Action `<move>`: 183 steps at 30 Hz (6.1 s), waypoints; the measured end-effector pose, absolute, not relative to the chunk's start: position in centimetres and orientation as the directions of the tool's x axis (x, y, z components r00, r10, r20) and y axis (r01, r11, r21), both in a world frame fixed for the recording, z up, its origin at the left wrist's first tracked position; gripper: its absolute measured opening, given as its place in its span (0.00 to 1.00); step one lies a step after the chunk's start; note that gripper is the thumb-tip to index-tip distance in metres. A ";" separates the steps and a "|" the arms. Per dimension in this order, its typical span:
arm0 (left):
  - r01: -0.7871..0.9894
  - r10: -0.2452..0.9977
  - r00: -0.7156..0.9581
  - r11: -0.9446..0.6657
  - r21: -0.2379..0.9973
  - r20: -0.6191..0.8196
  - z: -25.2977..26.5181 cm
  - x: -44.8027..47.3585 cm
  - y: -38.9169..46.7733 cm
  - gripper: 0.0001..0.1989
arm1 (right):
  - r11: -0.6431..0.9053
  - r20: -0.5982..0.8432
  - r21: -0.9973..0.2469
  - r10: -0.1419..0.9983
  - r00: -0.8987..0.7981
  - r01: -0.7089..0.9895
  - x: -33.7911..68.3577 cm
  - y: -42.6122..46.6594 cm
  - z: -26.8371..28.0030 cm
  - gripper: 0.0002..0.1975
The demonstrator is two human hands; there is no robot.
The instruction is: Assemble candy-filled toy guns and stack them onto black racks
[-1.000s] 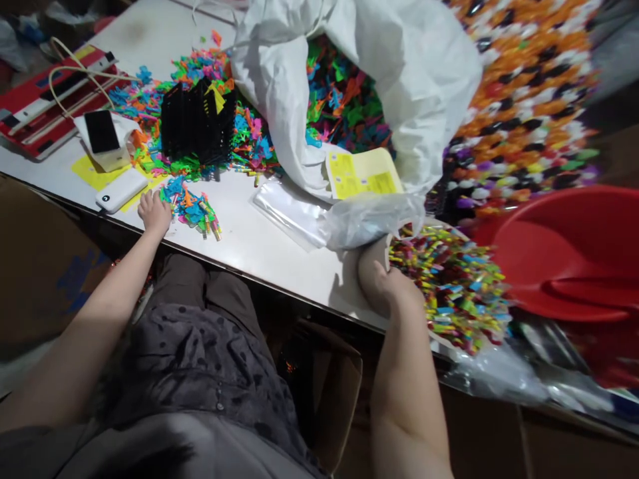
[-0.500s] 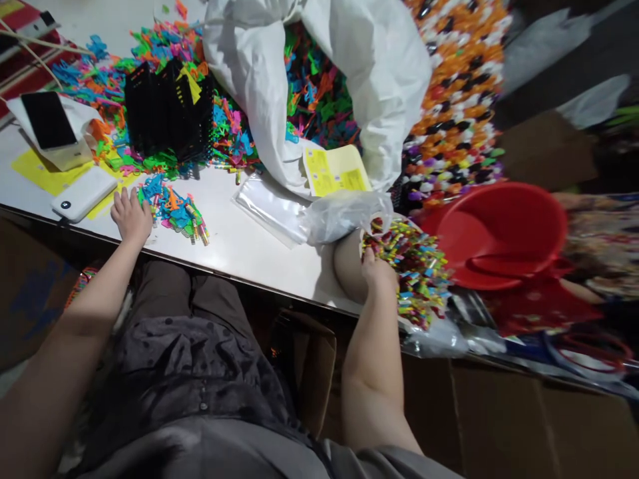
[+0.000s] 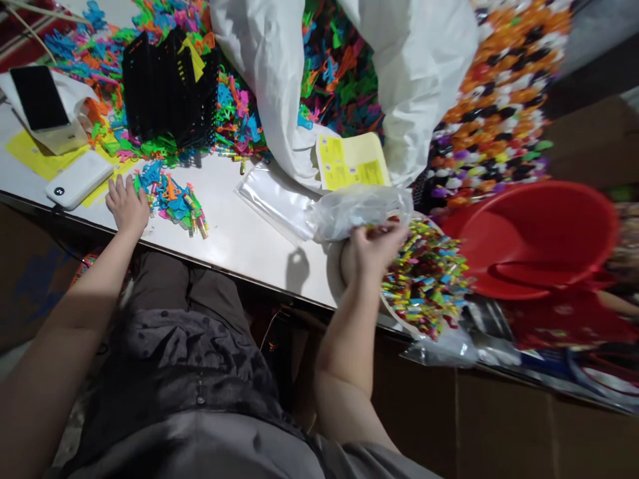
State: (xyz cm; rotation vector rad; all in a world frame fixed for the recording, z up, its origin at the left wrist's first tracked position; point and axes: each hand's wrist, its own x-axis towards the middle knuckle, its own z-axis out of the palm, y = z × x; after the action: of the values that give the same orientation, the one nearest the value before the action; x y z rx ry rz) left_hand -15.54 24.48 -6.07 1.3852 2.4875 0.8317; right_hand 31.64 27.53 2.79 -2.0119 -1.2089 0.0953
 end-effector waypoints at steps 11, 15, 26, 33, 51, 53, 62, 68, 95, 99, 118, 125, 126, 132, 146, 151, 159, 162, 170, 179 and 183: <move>0.702 0.820 -0.565 0.418 0.577 0.094 -5.8 -15.2 24.5 0.27 | 0.249 0.292 -0.512 0.950 -0.106 0.822 13.2 45.9 -5.2 0.14; 0.710 0.824 -0.559 0.416 0.568 0.095 -6.0 -15.2 24.4 0.27 | 0.204 0.252 -0.296 0.959 -0.130 0.933 10.0 47.2 -4.2 0.20; 0.725 0.827 -0.554 0.420 0.545 0.100 -6.6 -15.4 24.3 0.28 | 0.026 0.189 -0.420 0.980 0.060 0.907 10.5 48.3 -1.7 0.08; 0.707 0.808 -0.580 0.434 0.559 0.106 -5.9 -16.2 24.6 0.27 | 0.163 0.381 -0.633 0.917 0.121 0.757 13.9 43.9 2.8 0.09; -0.406 0.976 -0.212 -0.047 0.913 -0.044 -1.9 5.5 6.8 0.42 | 0.374 0.339 -0.870 0.927 -0.160 0.321 12.8 8.1 -2.1 0.10; -0.451 0.969 -0.242 -0.068 0.890 -0.049 -1.3 5.3 6.6 0.39 | 0.331 0.279 -0.923 0.927 -0.250 0.198 13.3 7.9 -1.0 0.11; -0.584 0.878 -0.382 0.013 0.811 -0.290 -1.2 4.2 6.6 0.19 | -0.124 0.001 -0.944 0.925 -0.379 -0.305 14.0 8.2 1.4 0.23; -0.608 0.838 -0.412 0.040 0.793 -0.359 -1.0 2.9 6.1 0.18 | -0.003 0.021 -0.979 0.993 -0.114 -0.206 14.7 8.7 1.3 0.23; -0.616 0.726 -0.386 0.257 0.744 -0.570 -4.9 -0.1 6.1 0.20 | -0.489 -0.447 -0.774 0.872 -0.200 -0.402 10.7 9.1 -3.5 0.32; -0.549 0.809 -0.355 0.227 0.805 -0.470 -5.8 0.1 6.1 0.19 | -0.411 -0.383 -0.859 0.912 -0.149 -0.304 10.2 8.6 -3.9 0.31; -0.527 0.860 -0.211 0.299 0.795 -0.464 -4.1 -0.2 6.4 0.26 | -0.233 -0.219 -0.954 0.971 -0.094 -0.187 12.2 10.8 -3.6 0.23; -0.537 0.878 -0.196 0.277 0.797 -0.437 -3.6 0.3 6.1 0.28 | -0.196 -0.180 -0.965 0.978 -0.105 -0.176 12.5 10.5 -3.7 0.19; -0.541 0.881 -0.198 0.268 0.797 -0.431 -3.6 0.4 6.0 0.28 | -0.185 -0.170 -0.971 0.979 -0.109 -0.151 12.6 10.5 -3.7 0.19; -0.538 0.880 -0.199 0.270 0.799 -0.431 -3.6 0.8 5.6 0.26 | -0.119 -0.112 -0.993 0.977 -0.183 -0.024 13.7 10.1 -3.6 0.19; -0.459 0.850 -0.262 0.306 0.834 -0.456 -3.8 1.5 4.2 0.24 | -0.058 -0.087 -0.993 0.946 -0.311 0.102 15.2 9.2 -3.3 0.20; -0.504 0.834 -0.245 0.326 0.800 -0.495 -3.9 1.4 3.7 0.24 | -0.047 -0.093 -0.989 0.937 -0.337 0.143 15.2 8.7 -3.7 0.18; -0.549 0.849 -0.148 0.356 0.756 -0.508 -3.7 0.8 4.2 0.23 | 0.050 -0.050 -0.964 0.931 -0.362 0.262 15.4 9.2 -2.8 0.16; -0.547 0.862 -0.118 0.357 0.757 -0.493 -3.9 0.8 4.8 0.23 | 0.026 -0.077 -0.961 0.931 -0.358 0.275 15.3 9.9 -2.7 0.17; -0.492 0.859 -0.371 0.140 0.859 -0.353 -4.9 -0.7 7.6 0.22 | 0.047 -0.019 -0.976 0.956 -0.294 0.214 13.6 14.6 -3.0 0.17; -0.102 0.971 -0.136 0.182 0.978 -0.195 -3.8 -5.0 8.0 0.09 | -0.002 0.060 -0.936 0.984 0.165 0.352 12.9 23.6 -8.3 0.15; -0.059 0.957 0.185 0.238 0.970 -0.223 -4.5 -6.4 9.5 0.10 | 0.095 0.141 -0.784 0.990 0.027 0.613 11.9 25.9 -8.7 0.08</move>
State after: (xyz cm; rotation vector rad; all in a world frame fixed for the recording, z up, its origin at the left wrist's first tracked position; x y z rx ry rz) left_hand -6.39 9.46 -4.48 1.0589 1.1232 0.9481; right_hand 11.88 25.93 -8.67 -1.5981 -1.6668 0.6741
